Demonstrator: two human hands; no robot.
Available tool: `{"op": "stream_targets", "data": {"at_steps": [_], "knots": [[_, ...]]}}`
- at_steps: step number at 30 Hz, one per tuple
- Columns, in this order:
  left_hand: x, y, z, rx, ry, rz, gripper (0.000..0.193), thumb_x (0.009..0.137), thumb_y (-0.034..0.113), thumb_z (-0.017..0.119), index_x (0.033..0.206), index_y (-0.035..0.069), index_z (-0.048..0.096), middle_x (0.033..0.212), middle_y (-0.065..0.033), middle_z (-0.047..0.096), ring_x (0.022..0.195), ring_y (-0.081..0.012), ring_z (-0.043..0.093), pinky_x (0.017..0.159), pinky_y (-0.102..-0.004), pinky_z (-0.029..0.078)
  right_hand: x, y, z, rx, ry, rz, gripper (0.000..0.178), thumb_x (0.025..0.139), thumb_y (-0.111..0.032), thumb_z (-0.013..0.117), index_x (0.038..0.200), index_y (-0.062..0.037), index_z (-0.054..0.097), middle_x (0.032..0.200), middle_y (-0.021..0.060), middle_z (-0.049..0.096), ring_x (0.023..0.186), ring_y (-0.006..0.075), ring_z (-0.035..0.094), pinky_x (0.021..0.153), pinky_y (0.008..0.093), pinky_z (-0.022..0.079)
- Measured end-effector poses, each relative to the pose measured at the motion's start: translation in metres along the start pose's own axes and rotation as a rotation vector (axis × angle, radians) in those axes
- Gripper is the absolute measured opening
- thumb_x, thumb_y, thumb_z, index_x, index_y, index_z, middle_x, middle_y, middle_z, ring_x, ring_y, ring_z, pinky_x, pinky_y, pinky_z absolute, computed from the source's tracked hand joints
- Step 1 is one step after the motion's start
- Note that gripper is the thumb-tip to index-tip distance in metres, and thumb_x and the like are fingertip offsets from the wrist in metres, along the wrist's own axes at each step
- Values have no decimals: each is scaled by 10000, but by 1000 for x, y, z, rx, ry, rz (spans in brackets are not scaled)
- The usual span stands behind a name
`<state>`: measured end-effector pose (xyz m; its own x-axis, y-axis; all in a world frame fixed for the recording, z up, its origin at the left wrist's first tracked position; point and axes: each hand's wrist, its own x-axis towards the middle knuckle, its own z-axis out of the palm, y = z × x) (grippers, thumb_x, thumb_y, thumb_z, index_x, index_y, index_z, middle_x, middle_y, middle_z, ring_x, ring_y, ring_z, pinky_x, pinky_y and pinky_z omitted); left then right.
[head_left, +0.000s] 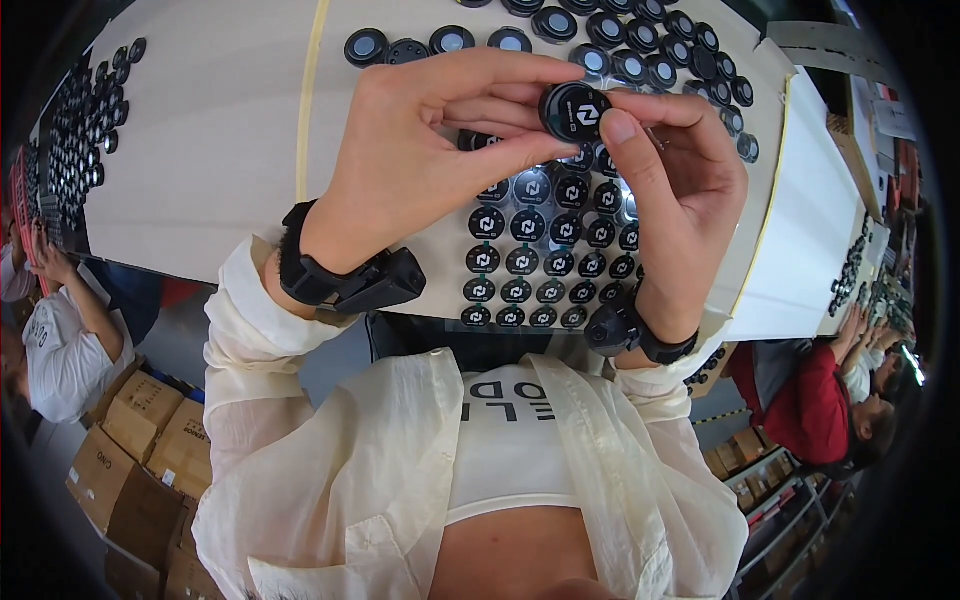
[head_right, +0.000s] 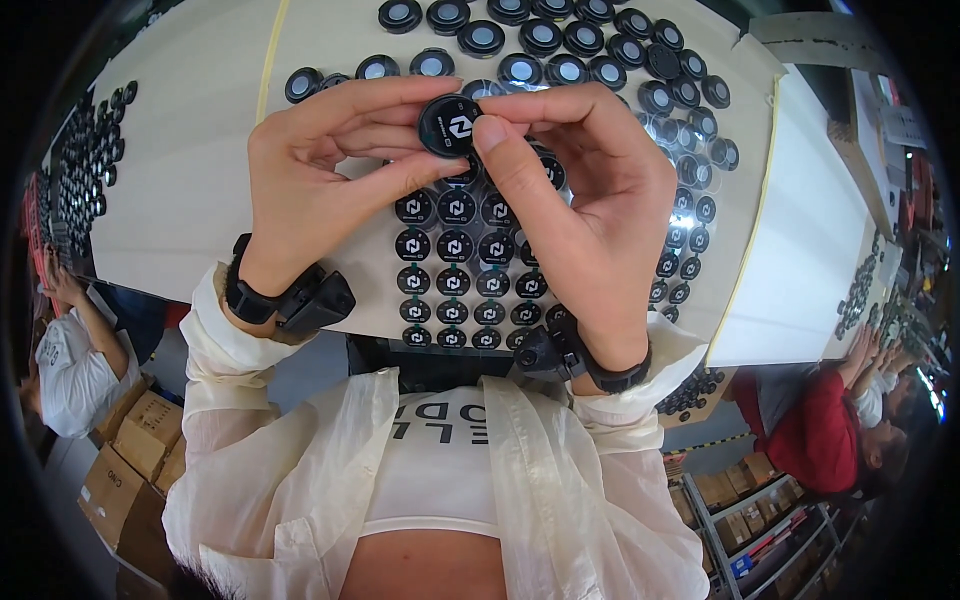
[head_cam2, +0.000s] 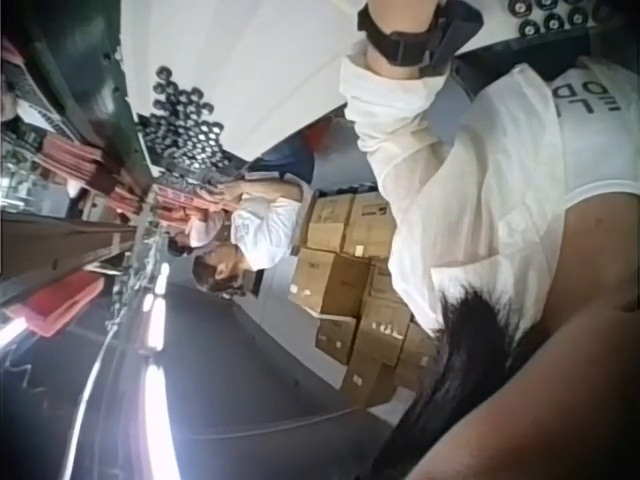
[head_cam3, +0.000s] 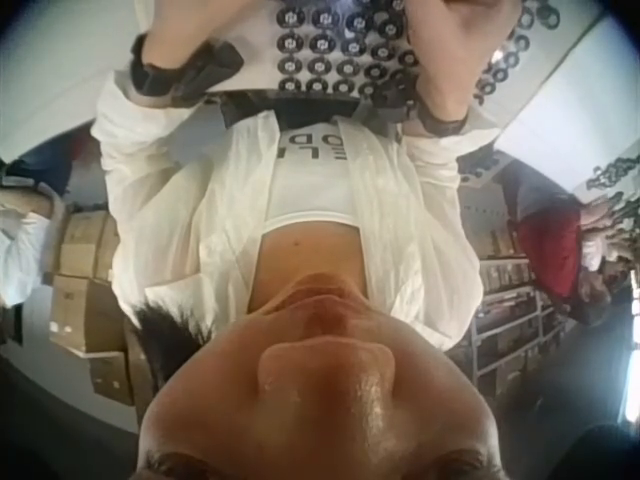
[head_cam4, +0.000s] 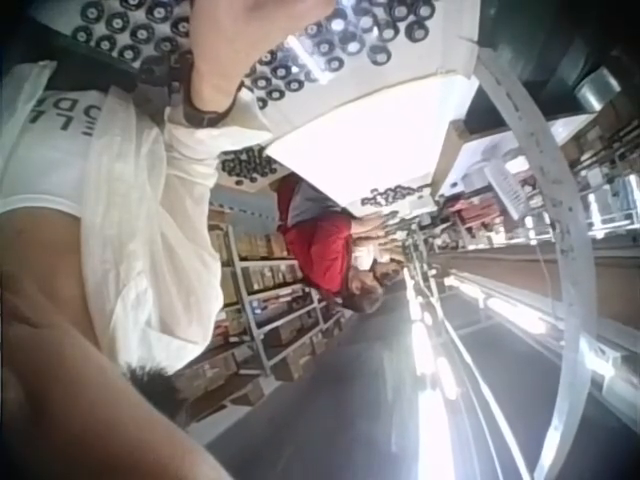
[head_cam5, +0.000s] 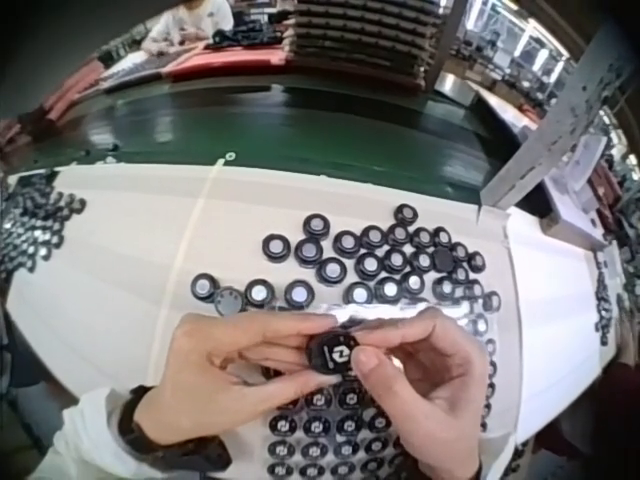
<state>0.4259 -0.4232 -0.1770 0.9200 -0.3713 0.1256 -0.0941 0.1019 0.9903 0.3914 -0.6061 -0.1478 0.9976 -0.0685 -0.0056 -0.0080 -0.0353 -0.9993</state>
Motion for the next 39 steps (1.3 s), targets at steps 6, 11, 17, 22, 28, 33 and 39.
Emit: {"op": "stream_targets", "data": {"at_steps": [6,11,17,22,28,33,39], "knots": [[0,-1,0,37,-1,20,422,764,-93,742,1173,-49,646,1091,-152,699,931,-200,711,819,-277,586,0,3,0,-24,9,-30,149,861,-8,709,992,39,654,966,83,690,905,131,645,848,252,499],[-1,1,1,71,6,8,424,768,-90,739,1179,-41,649,1074,-144,702,926,-197,712,812,-272,584,1,6,0,-34,-1,-59,142,857,-6,712,984,35,664,967,77,689,904,133,647,849,257,499],[-2,-2,1,72,3,-9,427,769,-90,738,1184,-28,657,1073,-133,704,917,-195,714,802,-263,581,1,8,-2,-48,-15,-87,139,852,5,711,981,40,670,972,83,687,911,135,647,851,258,500],[-3,-4,3,99,45,1,362,784,-9,761,1139,-6,686,979,-103,728,879,-171,722,791,-254,579,1,7,-1,-50,-14,-71,133,846,12,714,969,48,678,980,94,689,910,140,649,853,262,503],[-4,-4,2,140,67,24,350,788,-18,754,1132,1,693,996,-103,729,888,-172,722,792,-252,578,2,14,3,-63,-4,-101,134,830,22,722,958,46,690,991,105,694,902,137,652,837,258,507],[-2,-10,2,117,54,72,365,793,-26,744,1151,2,683,1023,-110,727,899,-180,722,796,-254,578,6,19,0,-316,-1,-282,162,820,1,725,976,38,701,974,136,691,887,180,654,821,273,501],[10,-9,-2,140,47,122,410,814,-50,707,1214,22,653,1120,-105,676,978,-182,686,853,-279,562,5,10,-3,-572,-77,-312,243,870,-57,661,1102,8,691,1039,154,657,992,246,616,861,315,482]]}}
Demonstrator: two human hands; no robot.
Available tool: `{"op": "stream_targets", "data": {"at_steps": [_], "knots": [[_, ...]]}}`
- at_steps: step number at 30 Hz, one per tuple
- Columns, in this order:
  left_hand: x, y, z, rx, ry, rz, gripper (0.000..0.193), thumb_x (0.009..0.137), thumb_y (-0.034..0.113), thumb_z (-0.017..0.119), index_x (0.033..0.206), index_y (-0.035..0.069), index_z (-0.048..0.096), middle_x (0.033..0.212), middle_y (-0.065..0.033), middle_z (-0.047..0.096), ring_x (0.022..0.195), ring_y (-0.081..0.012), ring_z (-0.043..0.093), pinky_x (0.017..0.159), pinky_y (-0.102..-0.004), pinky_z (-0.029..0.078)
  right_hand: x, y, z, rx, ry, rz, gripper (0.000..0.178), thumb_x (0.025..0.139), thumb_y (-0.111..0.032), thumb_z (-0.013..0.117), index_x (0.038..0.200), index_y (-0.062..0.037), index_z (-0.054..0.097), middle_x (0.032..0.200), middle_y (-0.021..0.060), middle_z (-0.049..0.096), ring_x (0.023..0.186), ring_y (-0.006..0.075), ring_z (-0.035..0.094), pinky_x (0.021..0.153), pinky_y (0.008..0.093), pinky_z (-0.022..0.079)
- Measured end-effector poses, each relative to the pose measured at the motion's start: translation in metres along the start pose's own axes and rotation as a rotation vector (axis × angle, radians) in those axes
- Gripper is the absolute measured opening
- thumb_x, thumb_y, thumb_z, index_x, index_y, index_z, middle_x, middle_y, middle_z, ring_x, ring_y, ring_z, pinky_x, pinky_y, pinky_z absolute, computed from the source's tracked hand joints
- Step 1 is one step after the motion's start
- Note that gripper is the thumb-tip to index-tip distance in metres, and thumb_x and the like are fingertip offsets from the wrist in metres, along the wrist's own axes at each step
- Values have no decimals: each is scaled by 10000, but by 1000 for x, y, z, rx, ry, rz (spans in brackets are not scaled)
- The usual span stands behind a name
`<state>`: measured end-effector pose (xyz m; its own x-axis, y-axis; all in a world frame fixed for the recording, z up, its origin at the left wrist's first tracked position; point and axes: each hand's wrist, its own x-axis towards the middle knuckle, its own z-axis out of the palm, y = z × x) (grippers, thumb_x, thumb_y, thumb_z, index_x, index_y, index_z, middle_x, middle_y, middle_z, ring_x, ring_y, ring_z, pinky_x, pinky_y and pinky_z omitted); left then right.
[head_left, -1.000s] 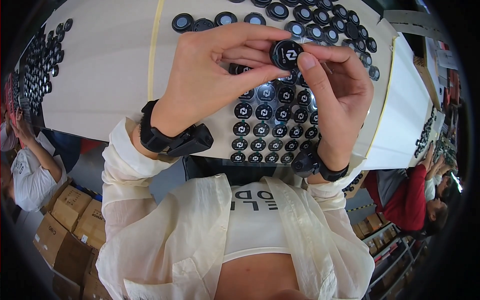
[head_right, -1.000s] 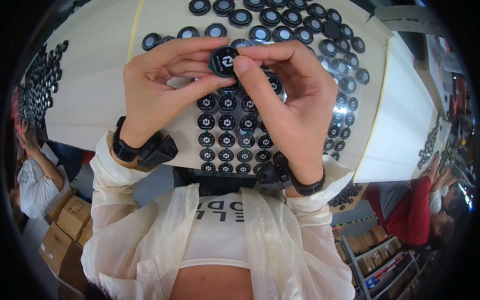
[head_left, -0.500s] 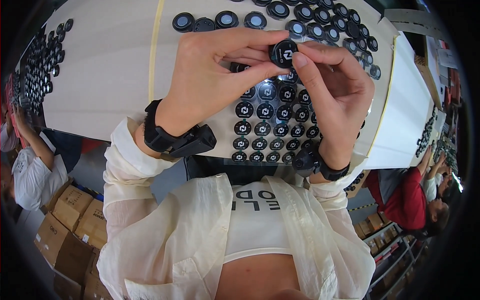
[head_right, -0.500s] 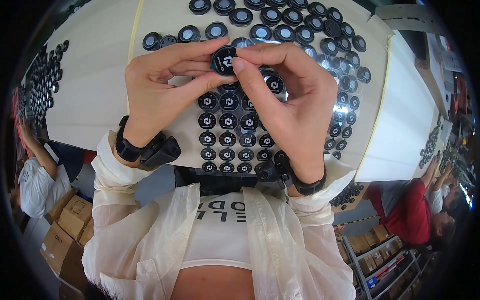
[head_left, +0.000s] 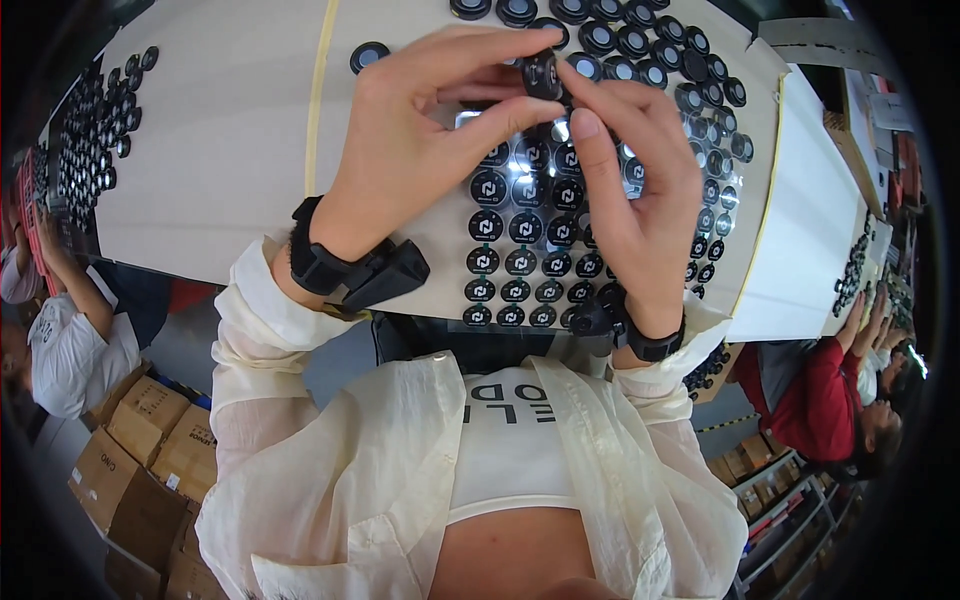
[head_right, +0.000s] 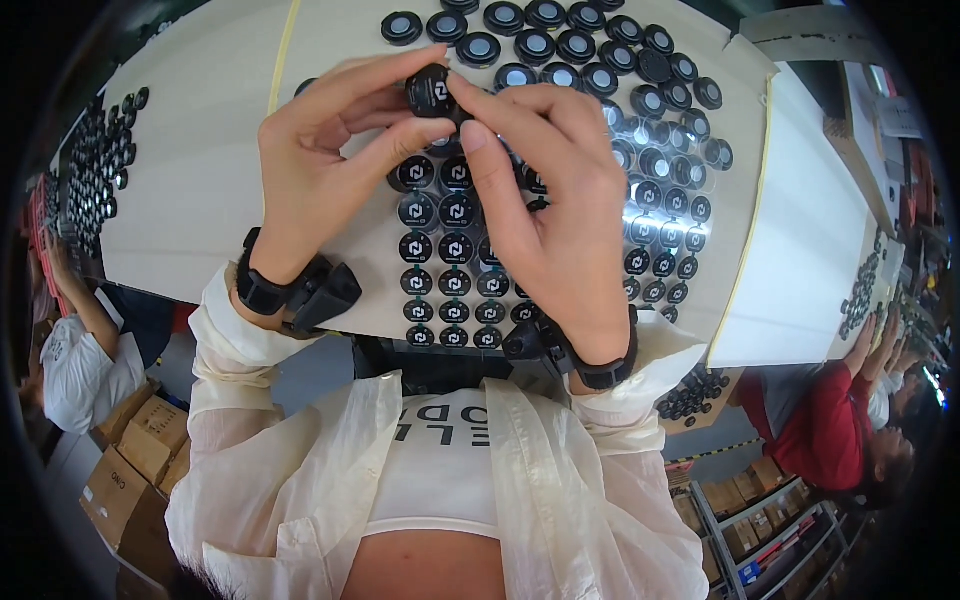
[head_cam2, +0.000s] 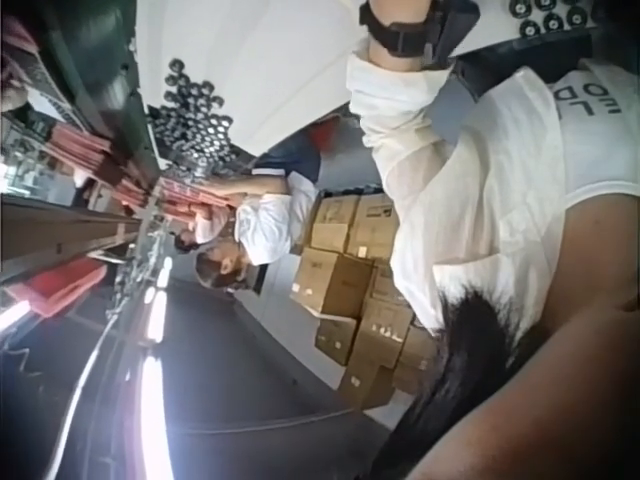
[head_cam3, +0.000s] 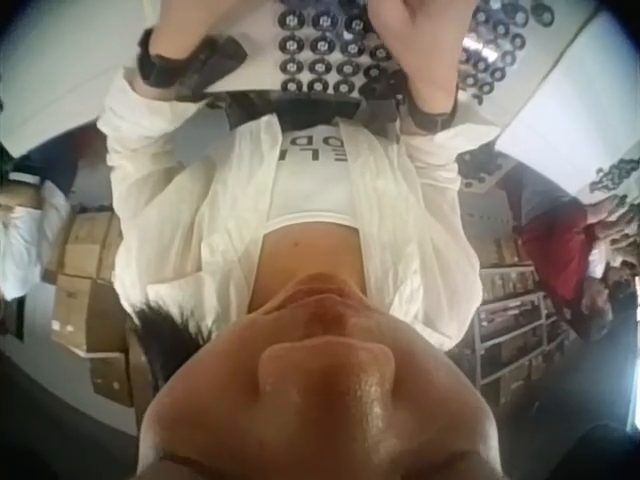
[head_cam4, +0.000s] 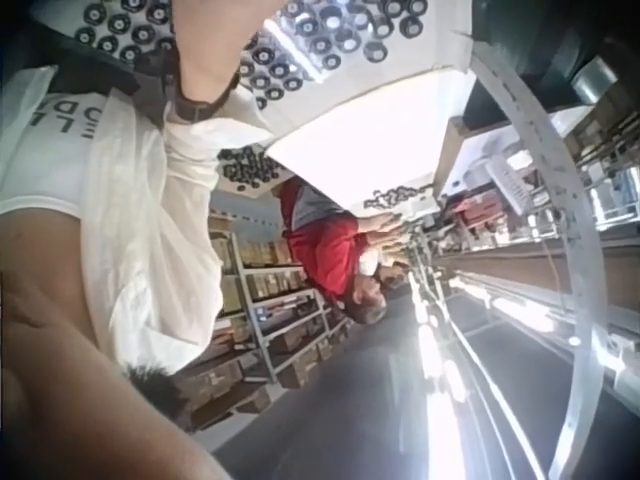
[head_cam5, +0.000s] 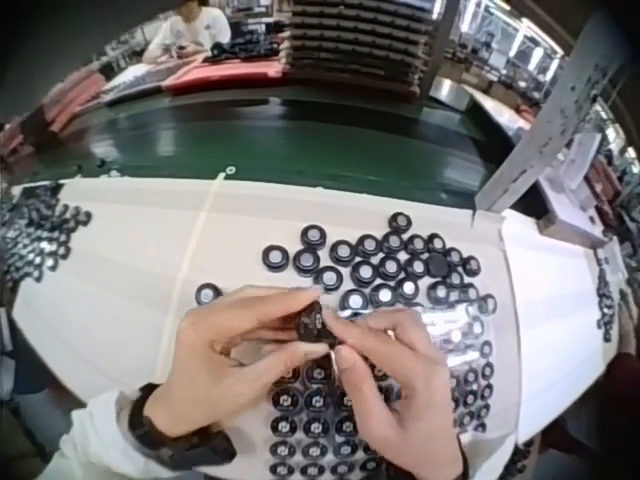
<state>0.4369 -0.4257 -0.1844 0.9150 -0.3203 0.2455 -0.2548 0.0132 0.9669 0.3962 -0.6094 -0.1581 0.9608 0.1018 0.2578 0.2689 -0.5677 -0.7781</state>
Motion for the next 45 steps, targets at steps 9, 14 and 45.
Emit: {"op": "stream_targets", "data": {"at_steps": [9,14,45], "knots": [[154,0,-110,860,20,-128,306,833,155,722,1106,19,691,920,-168,709,875,-240,694,748,-342,550,3,8,6,197,175,-75,360,888,-46,600,1247,-53,624,1156,156,611,1072,284,586,924,341,459],[203,-71,-147,1334,-86,-65,351,874,300,653,1082,19,687,978,-218,681,921,-395,651,826,-463,524,0,17,7,37,155,-21,301,889,-45,606,1188,-34,641,1153,137,616,1056,253,592,932,328,456],[-4,-17,-15,1190,-199,440,507,791,44,591,1252,250,638,1054,-112,560,916,-287,616,793,-350,507,9,9,11,-245,-317,-115,214,749,-24,755,944,13,674,882,120,660,807,246,661,742,321,522]]}}
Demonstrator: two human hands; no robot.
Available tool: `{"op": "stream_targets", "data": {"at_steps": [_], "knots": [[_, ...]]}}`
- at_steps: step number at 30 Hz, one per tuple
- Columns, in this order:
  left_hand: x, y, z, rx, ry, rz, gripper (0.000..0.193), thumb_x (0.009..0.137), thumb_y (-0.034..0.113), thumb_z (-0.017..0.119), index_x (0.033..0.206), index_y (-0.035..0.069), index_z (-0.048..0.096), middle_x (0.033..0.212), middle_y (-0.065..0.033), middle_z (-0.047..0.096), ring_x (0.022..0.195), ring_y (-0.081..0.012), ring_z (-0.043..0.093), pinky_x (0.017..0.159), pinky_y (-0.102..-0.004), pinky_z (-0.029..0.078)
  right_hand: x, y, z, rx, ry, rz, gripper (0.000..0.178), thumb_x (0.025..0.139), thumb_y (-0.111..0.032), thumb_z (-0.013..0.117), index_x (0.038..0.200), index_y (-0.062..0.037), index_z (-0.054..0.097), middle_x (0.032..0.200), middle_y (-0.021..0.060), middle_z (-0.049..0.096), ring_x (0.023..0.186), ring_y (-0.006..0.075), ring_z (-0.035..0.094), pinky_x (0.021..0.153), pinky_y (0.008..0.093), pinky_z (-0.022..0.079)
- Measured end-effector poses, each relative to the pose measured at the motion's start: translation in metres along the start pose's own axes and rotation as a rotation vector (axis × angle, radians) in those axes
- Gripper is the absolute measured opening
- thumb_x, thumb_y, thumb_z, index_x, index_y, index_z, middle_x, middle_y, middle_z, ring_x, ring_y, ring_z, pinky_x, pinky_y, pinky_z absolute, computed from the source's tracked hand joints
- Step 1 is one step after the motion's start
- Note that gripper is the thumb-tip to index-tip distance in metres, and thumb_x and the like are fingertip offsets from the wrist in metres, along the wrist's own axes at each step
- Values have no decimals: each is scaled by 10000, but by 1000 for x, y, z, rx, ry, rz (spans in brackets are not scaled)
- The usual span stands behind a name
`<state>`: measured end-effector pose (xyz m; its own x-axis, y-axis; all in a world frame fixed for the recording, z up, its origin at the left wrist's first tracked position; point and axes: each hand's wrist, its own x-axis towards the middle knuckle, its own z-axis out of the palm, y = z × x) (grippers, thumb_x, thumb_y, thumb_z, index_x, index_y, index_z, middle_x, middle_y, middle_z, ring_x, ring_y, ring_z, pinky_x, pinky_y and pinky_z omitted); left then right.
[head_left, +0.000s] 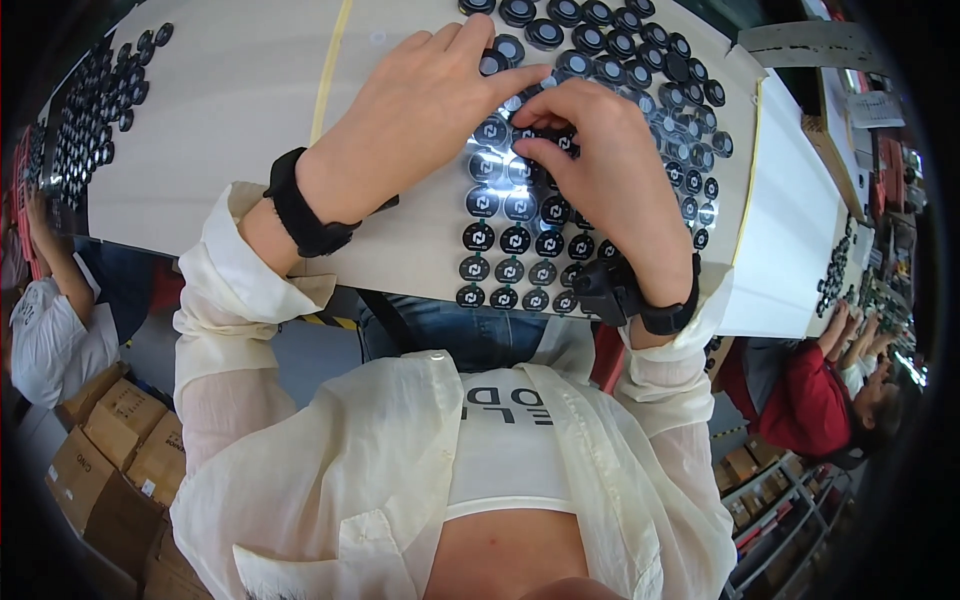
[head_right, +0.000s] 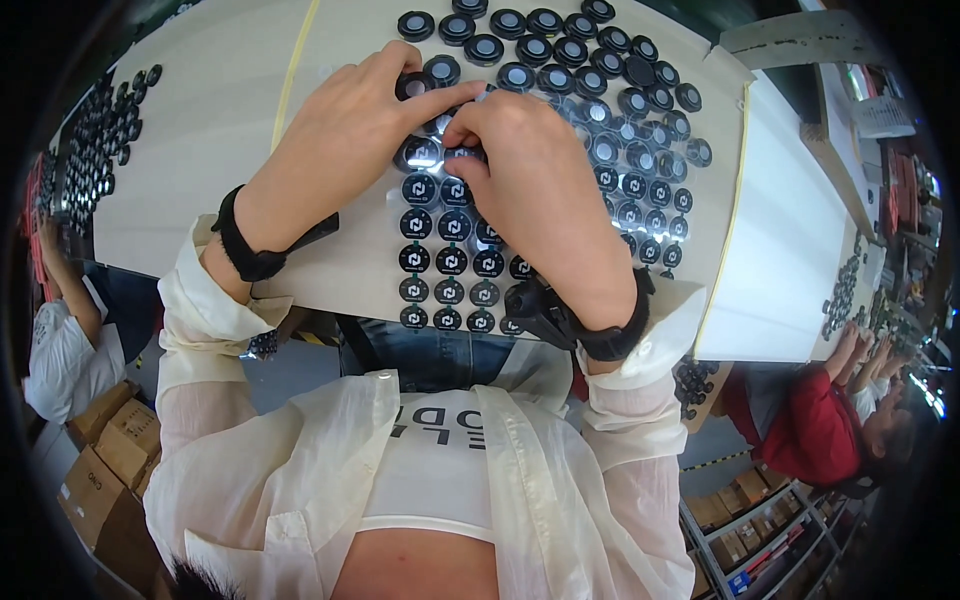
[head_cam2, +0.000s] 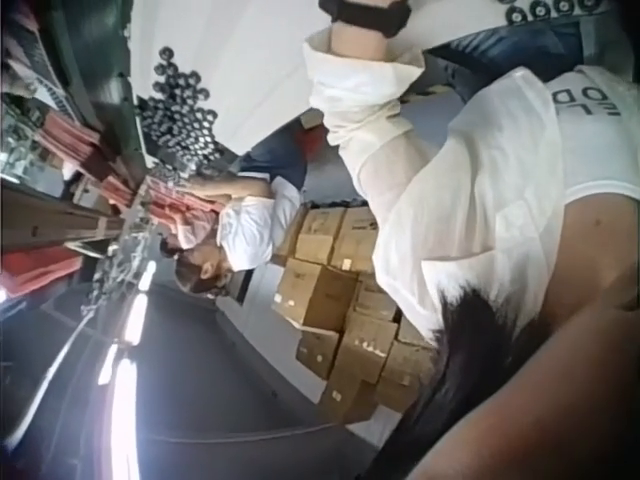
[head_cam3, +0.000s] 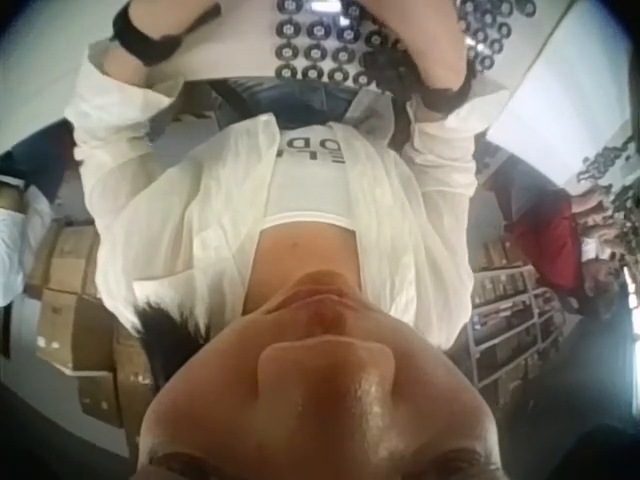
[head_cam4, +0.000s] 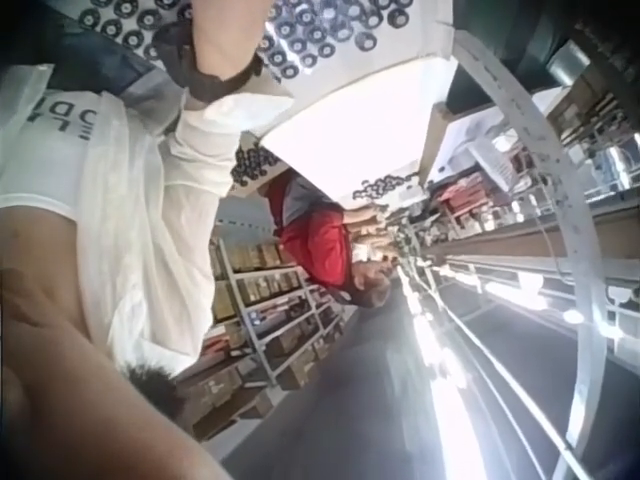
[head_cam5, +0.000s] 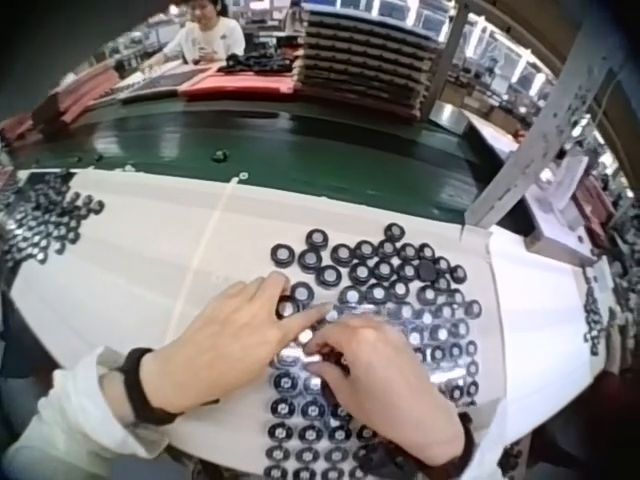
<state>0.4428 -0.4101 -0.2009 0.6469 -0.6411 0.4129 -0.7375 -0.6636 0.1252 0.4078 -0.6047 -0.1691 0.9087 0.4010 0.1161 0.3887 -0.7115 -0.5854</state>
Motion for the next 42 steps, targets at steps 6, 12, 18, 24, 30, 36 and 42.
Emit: {"op": "stream_targets", "data": {"at_steps": [6,12,18,24,30,36,42], "knots": [[10,3,-14,0,-131,7,432,870,82,564,1290,172,604,1060,-119,581,914,-255,610,802,-340,498,11,0,-10,-41,-50,135,192,704,-28,791,863,26,698,750,106,680,715,207,668,674,303,536],[8,5,-16,-158,-97,-31,428,845,86,515,1263,65,604,972,-151,520,893,-260,546,764,-345,448,33,12,-24,7,-196,109,214,678,-29,810,856,23,702,721,83,672,688,146,642,658,276,526],[8,9,-11,-107,-93,-42,406,845,95,518,1237,49,614,976,-166,526,920,-268,549,776,-348,443,62,-7,-44,86,-527,332,123,724,-37,769,809,26,704,694,98,674,635,139,628,605,262,503],[2,9,-3,-142,20,-13,402,831,80,531,1222,39,614,991,-175,529,930,-271,552,800,-340,444,34,-5,-32,-113,-323,140,189,675,-20,817,815,5,693,709,35,660,662,92,599,637,230,501],[3,3,-8,-189,8,-29,425,830,46,537,1252,32,588,1018,-194,534,952,-301,554,827,-354,449,-1,-28,-32,27,-1,182,113,748,31,775,802,1,681,743,15,658,653,84,588,623,213,488],[21,-4,-35,-856,94,-292,376,891,49,563,1264,-5,575,1075,-225,574,975,-364,586,842,-399,472,-17,-11,-49,423,167,377,87,792,45,746,840,31,675,810,51,679,763,117,655,711,242,545],[10,-19,-15,-1500,-209,-459,345,979,157,547,1321,127,584,1134,-70,626,928,-153,632,829,-271,508,-11,4,-40,781,92,301,131,846,41,708,952,29,632,897,41,659,854,102,623,800,237,508]]}}
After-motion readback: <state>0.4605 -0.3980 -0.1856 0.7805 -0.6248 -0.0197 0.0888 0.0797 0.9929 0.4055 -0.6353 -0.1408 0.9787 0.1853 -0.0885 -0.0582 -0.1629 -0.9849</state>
